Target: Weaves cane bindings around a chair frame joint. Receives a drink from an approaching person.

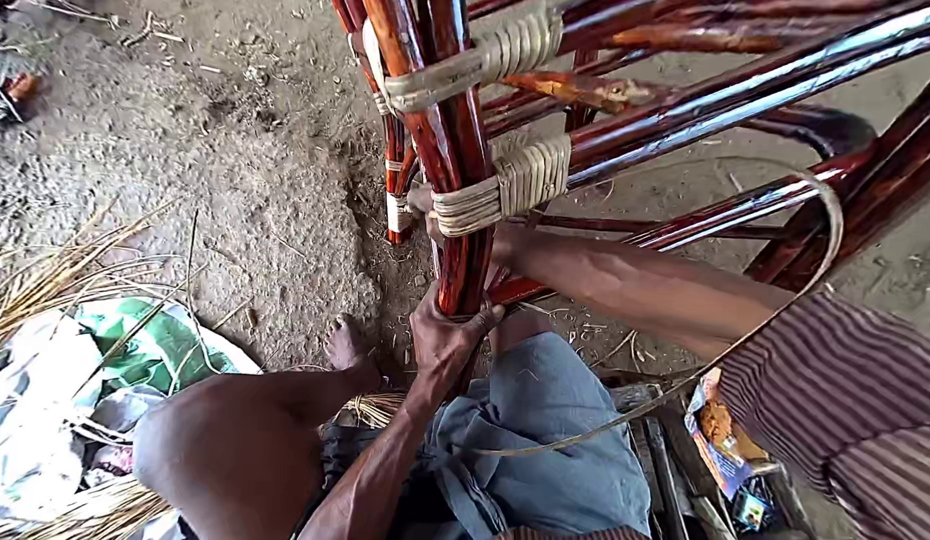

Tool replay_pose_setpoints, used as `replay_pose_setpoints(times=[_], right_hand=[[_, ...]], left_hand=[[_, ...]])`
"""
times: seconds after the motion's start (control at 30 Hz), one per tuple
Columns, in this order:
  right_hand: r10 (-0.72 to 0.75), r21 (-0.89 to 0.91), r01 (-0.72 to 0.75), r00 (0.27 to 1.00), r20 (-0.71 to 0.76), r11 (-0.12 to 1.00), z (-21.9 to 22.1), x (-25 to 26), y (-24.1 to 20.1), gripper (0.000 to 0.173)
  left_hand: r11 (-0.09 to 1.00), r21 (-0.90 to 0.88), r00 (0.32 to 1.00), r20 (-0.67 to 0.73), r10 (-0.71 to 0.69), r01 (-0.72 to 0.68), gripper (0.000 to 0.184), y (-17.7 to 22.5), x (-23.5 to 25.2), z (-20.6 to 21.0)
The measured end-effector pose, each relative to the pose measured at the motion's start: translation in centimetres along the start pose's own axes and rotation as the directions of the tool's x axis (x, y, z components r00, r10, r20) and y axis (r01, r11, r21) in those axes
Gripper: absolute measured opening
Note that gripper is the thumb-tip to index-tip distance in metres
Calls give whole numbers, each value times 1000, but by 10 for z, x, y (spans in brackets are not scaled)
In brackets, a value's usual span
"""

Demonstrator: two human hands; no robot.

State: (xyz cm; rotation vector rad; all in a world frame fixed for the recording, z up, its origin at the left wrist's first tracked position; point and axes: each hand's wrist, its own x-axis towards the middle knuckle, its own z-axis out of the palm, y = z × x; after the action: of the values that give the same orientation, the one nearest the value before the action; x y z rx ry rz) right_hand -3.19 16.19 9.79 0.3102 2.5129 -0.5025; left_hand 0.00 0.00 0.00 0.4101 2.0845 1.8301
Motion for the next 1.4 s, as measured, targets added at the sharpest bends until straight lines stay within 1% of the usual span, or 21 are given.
replay_pose_setpoints(times=[0.07, 0.17, 0.23, 0.3, 0.4, 0.47, 0.53, 0.57, 0.6, 0.63, 0.7, 0.77, 0.8, 0.83, 0.87, 0.9, 1.0, 1.1, 1.2, 1.27, 1.4], right_hand=[[-31, -28, 32, 999, 18, 999, -5, 0, 4, 34], [-25, -39, 23, 997, -70, 999, -2, -7, 5, 38], [-40, -41, 34, 984, -171, 999, 6, -3, 3, 41], [-23, -66, 10, 979, -204, 998, 15, 7, -1, 50], [-25, -65, 11, 977, -210, 998, 19, 9, -3, 49], [-9, -67, 2, 995, -99, 998, 20, 9, -4, 47], [63, -87, -65, 998, -24, 994, 8, 7, -4, 41], [109, -68, -112, 993, -47, 991, 1, 2, -3, 42], [126, -46, -134, 980, -153, 990, 1, -6, 6, 44], [126, -2, -133, 945, -300, 991, 6, -22, 17, 49], [92, 217, 53, 789, -608, 975, 39, -75, 39, 51], [244, 508, 293, 619, -746, 810, 93, -125, 37, 28], [350, 655, 361, 624, -698, 664, 121, -141, 29, 22], [414, 773, 383, 678, -608, 506, 146, -147, 23, 21], [435, 847, 371, 736, -519, 381, 165, -145, 18, 23], [422, 878, 355, 776, -468, 320, 177, -137, 13, 27], [383, 880, 323, 808, -448, 349, 181, -112, -2, 32], [485, 865, 288, 735, -475, 411, 176, -100, -14, 26], [500, 837, 324, 686, -529, 441, 181, -101, -23, 25], [485, 849, 356, 704, -519, 391, 183, -98, -29, 32], [563, 872, 393, 666, -490, 294, 183, -83, -40, 21]], left_hand=[[999, 24, 999, 21, -31, 30, 52, 7, -2, -4], [996, 40, 988, 128, -90, 85, 56, 21, -5, -14], [994, -15, 956, 274, -100, 108, 62, 24, 4, -28], [985, -100, 908, 408, -90, 143, 55, 22, 14, -38], [998, -38, 846, 533, -13, 40, 58, 19, 34, -43], [998, 59, 825, 565, -33, -1, 63, 24, 38, -43], [989, 142, 829, 548, -113, 41, 56, 28, 41, -40], [985, 153, 831, 537, -148, 77, 51, 30, 41, -38], [982, 145, 823, 539, -179, 119, 50, 32, 41, -38], [980, 127, 811, 551, -198, 153, 50, 34, 41, -38], [980, 99, 786, 585, -199, 175, 50, 36, 43, -38], [977, 112, 761, 613, -213, 183, 54, 43, 47, -41], [972, 121, 748, 622, -233, 203, 58, 48, 51, -42], [966, 128, 731, 633, -254, 225, 61, 52, 53, -42], [961, 121, 712, 650, -265, 247, 61, 54, 55, -42], [956, 103, 695, 666, -270, 273, 61, 53, 57, -42], [930, 62, 647, 702, -299, 362, 63, 39, 60, -44], [910, 34, 644, 696, -319, 414, 67, 31, 61, -45], [875, -62, 648, 697, -307, 481, 58, 24, 57, -43], [866, -82, 666, 677, -314, 492, 55, 26, 55, -42], [853, -83, 658, 676, -331, 515, 57, 27, 52, -42]])
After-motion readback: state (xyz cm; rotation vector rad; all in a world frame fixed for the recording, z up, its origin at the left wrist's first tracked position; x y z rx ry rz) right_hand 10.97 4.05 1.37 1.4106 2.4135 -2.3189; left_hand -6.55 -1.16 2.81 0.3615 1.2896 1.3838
